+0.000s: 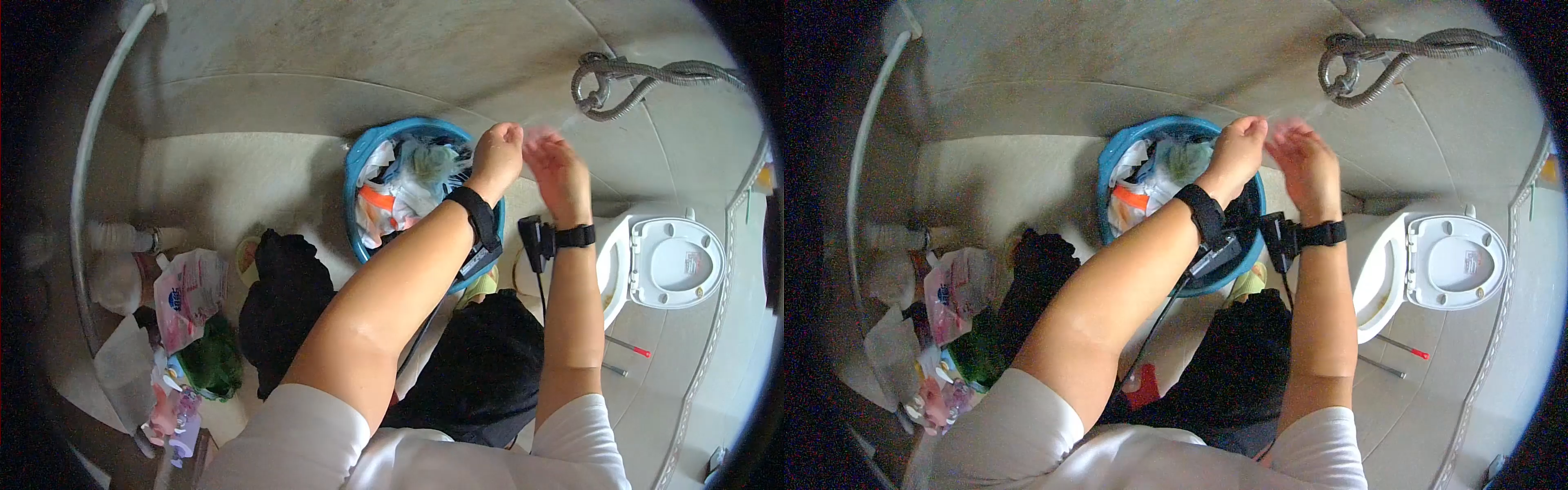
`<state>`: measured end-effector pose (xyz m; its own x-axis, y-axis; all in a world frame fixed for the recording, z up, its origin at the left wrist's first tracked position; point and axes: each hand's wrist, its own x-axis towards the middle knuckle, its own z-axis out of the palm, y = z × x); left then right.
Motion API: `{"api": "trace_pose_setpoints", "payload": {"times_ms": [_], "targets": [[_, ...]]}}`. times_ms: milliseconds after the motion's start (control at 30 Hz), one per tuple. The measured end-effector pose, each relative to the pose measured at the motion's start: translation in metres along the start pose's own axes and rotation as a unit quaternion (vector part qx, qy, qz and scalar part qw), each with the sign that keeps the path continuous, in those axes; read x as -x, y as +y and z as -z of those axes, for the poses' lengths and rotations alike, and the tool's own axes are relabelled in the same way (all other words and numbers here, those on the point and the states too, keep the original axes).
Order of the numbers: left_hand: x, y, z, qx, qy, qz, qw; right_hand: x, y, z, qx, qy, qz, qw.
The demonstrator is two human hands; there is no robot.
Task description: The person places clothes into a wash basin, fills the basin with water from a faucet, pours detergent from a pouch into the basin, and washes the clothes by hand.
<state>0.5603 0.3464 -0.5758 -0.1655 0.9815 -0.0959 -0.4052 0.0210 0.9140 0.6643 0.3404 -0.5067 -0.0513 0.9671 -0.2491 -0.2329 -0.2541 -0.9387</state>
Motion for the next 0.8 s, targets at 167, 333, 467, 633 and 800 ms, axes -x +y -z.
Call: {"api": "trace_pose_setpoints", "payload": {"times_ms": [167, 333, 467, 633, 800], "targets": [[0.004, 0.004, 0.006, -0.041, -0.020, 0.018, 0.999, 0.008, -0.064, -0.024, 0.092, 0.098, 0.182, 0.974], [0.005, 0.001, 0.014, -0.042, -0.098, 0.102, 0.989, 0.008, -0.114, -0.049, 0.154, 0.079, 0.176, 0.969], [-0.001, -0.010, 0.021, -0.046, -0.106, 0.086, 0.990, -0.002, -0.113, -0.039, 0.079, 0.078, 0.189, 0.976], [-0.004, -0.010, 0.041, -0.105, -0.128, 0.083, 0.983, 0.015, -0.091, -0.067, 0.298, 0.097, 0.250, 0.916], [-0.008, -0.012, 0.072, -0.299, -0.297, 0.050, 0.906, 0.039, -0.077, -0.089, 0.305, 0.086, 0.246, 0.916]]}}
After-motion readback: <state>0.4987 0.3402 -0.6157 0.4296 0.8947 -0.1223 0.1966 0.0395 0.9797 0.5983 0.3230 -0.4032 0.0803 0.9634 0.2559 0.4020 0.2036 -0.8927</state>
